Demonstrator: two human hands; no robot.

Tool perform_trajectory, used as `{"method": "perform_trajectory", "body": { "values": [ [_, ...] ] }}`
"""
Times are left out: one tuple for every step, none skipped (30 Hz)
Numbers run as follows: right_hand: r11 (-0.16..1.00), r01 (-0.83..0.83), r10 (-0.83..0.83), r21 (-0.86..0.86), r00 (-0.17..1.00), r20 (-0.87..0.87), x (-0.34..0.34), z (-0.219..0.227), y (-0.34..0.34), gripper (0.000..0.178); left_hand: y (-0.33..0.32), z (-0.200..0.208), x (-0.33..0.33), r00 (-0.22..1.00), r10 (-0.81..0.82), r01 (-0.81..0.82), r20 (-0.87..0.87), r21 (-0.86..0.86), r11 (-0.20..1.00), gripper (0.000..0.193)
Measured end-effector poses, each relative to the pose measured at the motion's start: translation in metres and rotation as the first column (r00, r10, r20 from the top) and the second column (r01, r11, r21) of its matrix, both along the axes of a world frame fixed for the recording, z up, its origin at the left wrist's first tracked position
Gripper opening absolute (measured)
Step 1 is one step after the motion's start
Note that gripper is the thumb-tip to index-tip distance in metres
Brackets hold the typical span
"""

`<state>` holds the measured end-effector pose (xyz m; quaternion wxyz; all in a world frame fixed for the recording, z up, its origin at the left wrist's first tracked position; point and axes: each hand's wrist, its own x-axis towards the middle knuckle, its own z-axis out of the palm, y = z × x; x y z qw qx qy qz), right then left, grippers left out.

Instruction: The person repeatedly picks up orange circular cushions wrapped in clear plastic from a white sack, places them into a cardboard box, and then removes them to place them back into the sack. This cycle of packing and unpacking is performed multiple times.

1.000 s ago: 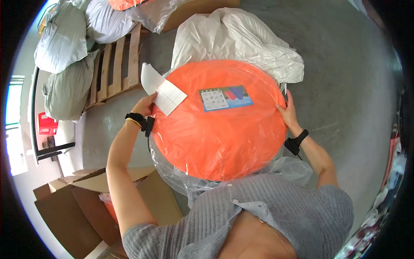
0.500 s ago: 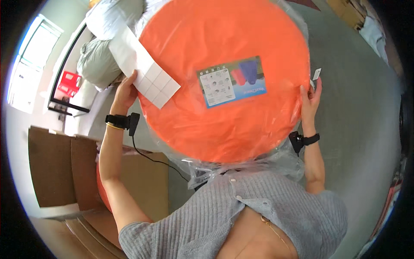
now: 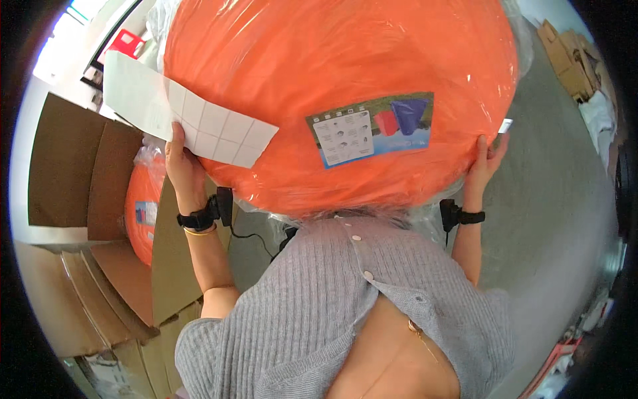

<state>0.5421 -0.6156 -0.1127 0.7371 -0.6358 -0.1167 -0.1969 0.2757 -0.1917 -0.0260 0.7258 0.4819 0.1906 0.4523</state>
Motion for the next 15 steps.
{"method": "perform_trajectory", "body": {
  "values": [
    [0.997,0.071,-0.066,-0.037,0.991,0.118,0.004,0.009,0.002,0.064,0.000,0.000,-0.002,0.999,0.032,-0.032,-0.001,0.021,0.999,0.037],
    [0.987,0.147,-0.128,-0.063,0.963,0.235,0.008,0.020,0.004,0.064,0.001,-0.002,-0.004,0.998,0.064,-0.064,-0.002,0.042,0.997,0.040],
    [0.967,0.239,-0.194,-0.090,0.917,0.350,0.007,0.038,0.006,0.062,0.002,-0.003,-0.005,0.995,0.095,-0.095,-0.002,0.064,0.993,0.042],
    [0.939,0.329,-0.249,-0.101,0.852,0.460,0.001,0.063,0.010,0.060,0.003,-0.005,-0.007,0.994,0.108,-0.108,0.002,0.061,0.992,0.042],
    [0.899,0.426,-0.301,-0.101,0.769,0.564,-0.007,0.084,0.015,0.058,0.004,-0.007,-0.009,0.994,0.112,-0.112,0.005,0.055,0.992,0.042],
    [0.938,0.338,-0.230,-0.077,0.772,0.593,-0.016,0.099,0.022,0.051,0.006,-0.010,-0.008,0.995,0.104,-0.104,0.002,0.048,0.993,0.043],
    [0.968,0.245,-0.159,-0.053,0.766,0.623,-0.028,0.113,0.031,0.045,0.004,-0.009,-0.007,0.996,0.086,-0.086,0.012,0.035,0.996,0.044],
    [0.987,0.158,-0.095,-0.036,0.746,0.659,-0.041,0.120,0.039,0.039,0.001,-0.009,-0.003,0.997,0.063,-0.064,0.040,0.027,0.998,0.039],
    [0.994,0.030,0.040,-0.110,0.811,0.583,-0.049,0.120,0.046,0.033,-0.004,-0.006,0.000,0.997,0.046,-0.048,0.068,0.026,0.998,0.035],
    [0.980,-0.107,0.179,-0.171,0.851,0.494,-0.057,0.119,0.053,0.027,-0.006,-0.004,0.000,0.995,0.031,-0.034,0.095,0.026,0.999,0.031],
    [0.945,-0.246,0.315,-0.217,0.863,0.394,-0.067,0.119,0.063,0.021,-0.006,-0.004,0.000,0.995,0.069,-0.072,0.075,0.042,0.997,0.030],
    [0.903,-0.350,0.421,-0.250,0.835,0.355,-0.079,0.126,0.080,0.017,-0.005,-0.006,0.001,0.994,0.075,-0.078,0.082,0.046,0.996,0.029],
    [0.847,-0.455,0.527,-0.275,0.790,0.314,-0.086,0.134,0.100,0.013,-0.004,-0.008,0.002,0.992,0.087,-0.092,0.090,0.054,0.994,0.029],
    [0.809,-0.473,0.572,-0.348,0.771,0.282,-0.088,0.133,0.114,0.012,-0.004,-0.009,0.001,0.990,0.101,-0.107,0.100,0.059,0.992,0.028],
    [0.767,-0.481,0.608,-0.424,0.757,0.240,-0.088,0.130,0.125,0.012,-0.006,-0.009,0.003,0.991,0.093,-0.098,0.092,0.051,0.994,0.028]
  ]
}}
